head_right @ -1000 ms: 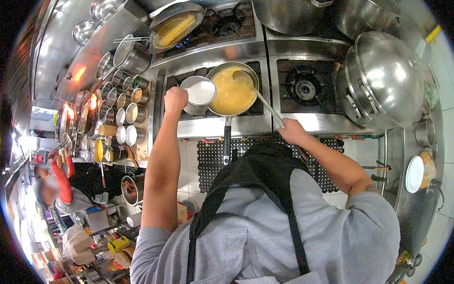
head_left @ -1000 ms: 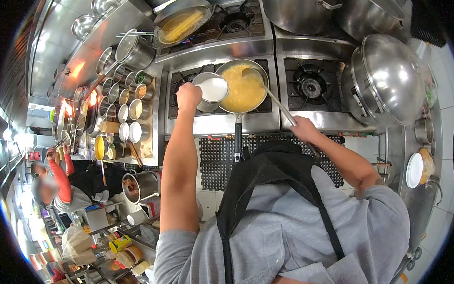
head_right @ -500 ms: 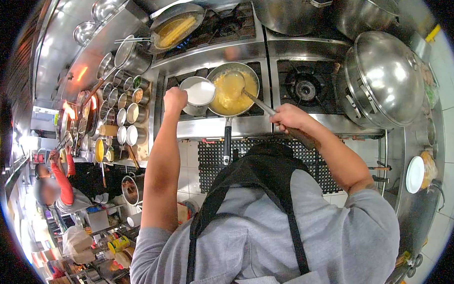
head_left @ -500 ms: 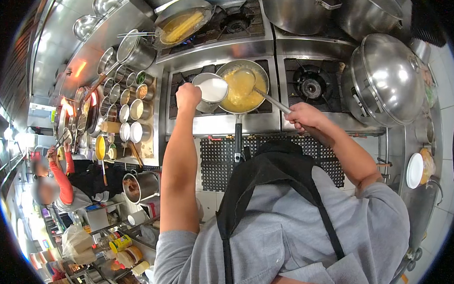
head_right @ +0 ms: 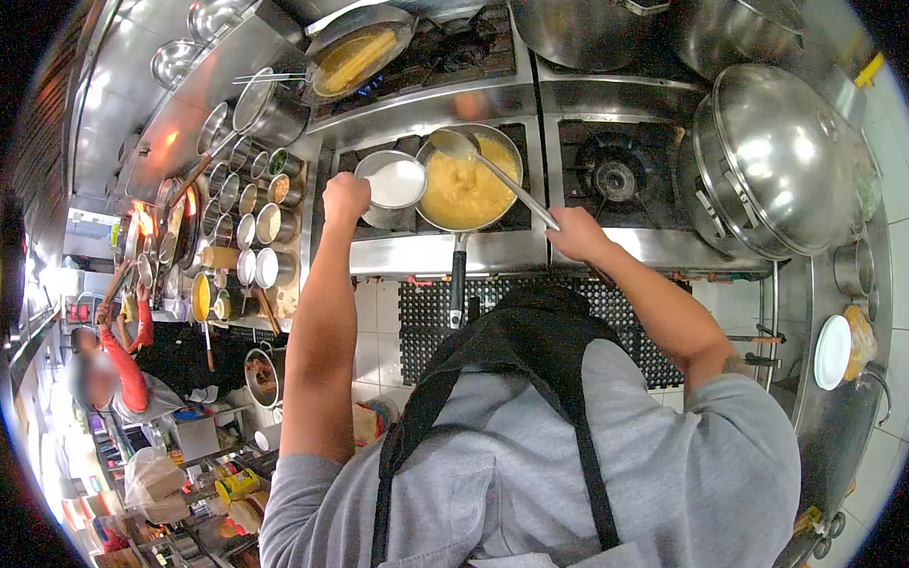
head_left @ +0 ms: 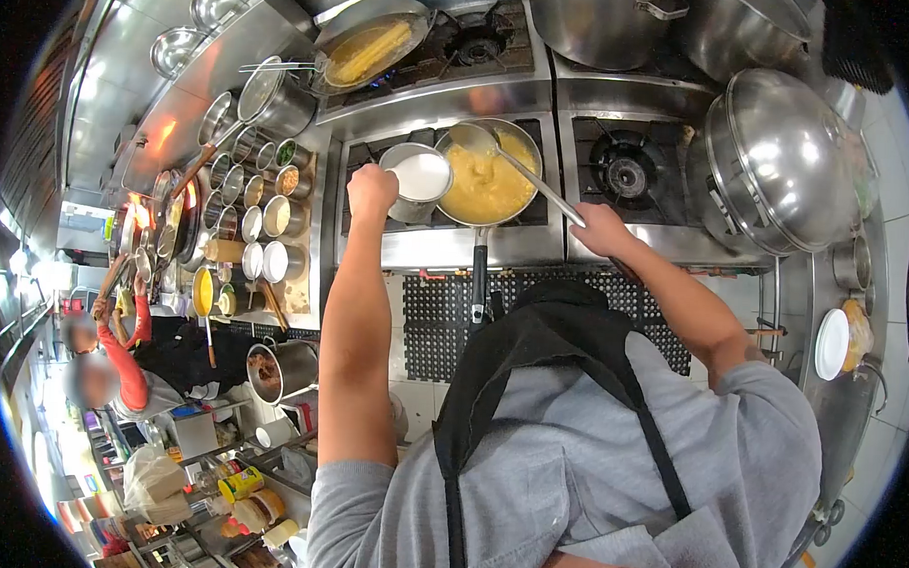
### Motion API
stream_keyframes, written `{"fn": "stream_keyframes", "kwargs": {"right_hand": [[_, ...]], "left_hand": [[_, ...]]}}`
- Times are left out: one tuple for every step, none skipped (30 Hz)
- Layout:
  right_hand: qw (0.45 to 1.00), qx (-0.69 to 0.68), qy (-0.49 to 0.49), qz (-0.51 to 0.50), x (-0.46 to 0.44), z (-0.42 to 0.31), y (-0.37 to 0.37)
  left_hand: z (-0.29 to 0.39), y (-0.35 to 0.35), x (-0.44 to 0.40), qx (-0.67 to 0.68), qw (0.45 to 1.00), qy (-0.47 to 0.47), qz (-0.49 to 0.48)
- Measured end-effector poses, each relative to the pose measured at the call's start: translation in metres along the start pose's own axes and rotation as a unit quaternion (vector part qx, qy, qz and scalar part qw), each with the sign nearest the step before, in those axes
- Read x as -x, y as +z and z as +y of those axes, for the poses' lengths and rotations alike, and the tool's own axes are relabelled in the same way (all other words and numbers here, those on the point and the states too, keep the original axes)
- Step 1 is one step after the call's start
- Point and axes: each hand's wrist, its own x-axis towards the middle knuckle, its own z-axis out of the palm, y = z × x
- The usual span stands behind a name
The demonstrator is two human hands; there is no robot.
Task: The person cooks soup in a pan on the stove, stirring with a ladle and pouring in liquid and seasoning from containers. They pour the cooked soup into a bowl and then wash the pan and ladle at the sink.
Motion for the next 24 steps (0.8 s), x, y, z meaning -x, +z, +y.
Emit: {"fn": "stream_keyframes", "kwargs": {"right_hand": [[1.000,-0.003,0.002,-0.002,-0.003,0.013,0.016],[1.000,-0.006,0.005,-0.004,-0.007,0.025,0.033],[1.000,-0.008,0.008,-0.007,-0.009,0.033,0.042],[0.999,-0.043,0.014,-0.012,-0.004,0.032,0.049],[0.999,-0.045,0.015,-0.017,0.001,0.030,0.058],[0.998,-0.048,0.017,-0.023,0.007,0.024,0.065],[0.998,-0.050,0.018,-0.028,0.011,0.019,0.069],[0.929,-0.294,0.173,-0.146,0.015,0.017,0.070],[0.885,-0.379,0.206,-0.175,0.015,0.010,0.062],[0.832,-0.460,0.235,-0.202,0.013,0.003,0.051],[0.769,-0.536,0.262,-0.228,0.012,-0.003,0.040],[0.752,-0.504,0.332,-0.265,0.016,-0.040,-0.004],[0.736,-0.521,0.336,-0.273,0.013,-0.042,-0.012],[0.720,-0.537,0.340,-0.280,0.010,-0.040,-0.017],[0.703,-0.552,0.344,-0.287,0.009,-0.041,-0.024],[0.741,-0.523,0.332,-0.260,0.012,-0.051,-0.037],[0.775,-0.496,0.305,-0.247,0.013,-0.054,-0.044],[0.807,-0.467,0.278,-0.233,0.013,-0.055,-0.049],[0.836,-0.436,0.249,-0.219,0.011,-0.054,-0.053],[0.865,-0.389,0.233,-0.215,0.008,-0.051,-0.055],[0.891,-0.344,0.215,-0.202,0.008,-0.054,-0.060],[0.915,-0.298,0.197,-0.189,0.009,-0.058,-0.068],[0.935,-0.251,0.178,-0.175,0.011,-0.062,-0.074],[0.946,-0.232,0.160,-0.162,0.012,-0.061,-0.079]], "left_hand": [[0.000,-0.001,0.001,0.000,1.000,0.002,0.003],[0.000,-0.001,0.001,0.001,1.000,0.000,-0.001],[0.000,-0.001,0.000,0.002,1.000,-0.002,-0.004],[0.000,-0.001,0.000,0.003,1.000,-0.005,-0.008],[-0.001,-0.001,0.001,0.002,1.000,-0.001,-0.004],[-0.003,0.000,0.001,0.001,1.000,0.003,0.001],[-0.004,0.000,0.001,0.001,1.000,0.008,0.006],[-0.005,0.001,0.001,0.002,1.000,0.001,0.006],[-0.006,0.002,0.001,0.003,1.000,-0.004,0.006],[-0.005,0.001,0.001,0.005,1.000,-0.010,0.007],[-0.005,0.000,0.002,0.004,1.000,-0.014,-0.005],[-0.003,-0.004,0.003,0.003,1.000,-0.018,-0.016],[-0.002,-0.007,0.005,0.000,0.999,-0.022,-0.029],[-0.002,-0.008,0.005,-0.001,0.999,-0.021,-0.030],[-0.002,-0.008,0.004,-0.001,0.999,-0.021,-0.031],[-0.002,-0.008,0.005,-0.001,0.999,-0.021,-0.031],[-0.001,-0.009,0.005,-0.001,0.999,-0.018,-0.029],[-0.001,-0.009,0.005,0.000,0.999,-0.016,-0.028],[-0.001,-0.010,0.005,0.000,1.000,-0.013,-0.026],[-0.001,-0.010,0.005,0.002,1.000,-0.013,-0.024],[-0.001,-0.010,0.004,0.003,1.000,-0.012,-0.022],[0.000,-0.009,0.004,0.004,1.000,-0.011,-0.021],[0.000,-0.009,0.003,0.003,1.000,-0.010,-0.021],[0.000,-0.009,0.003,0.002,1.000,-0.008,-0.021]]}}
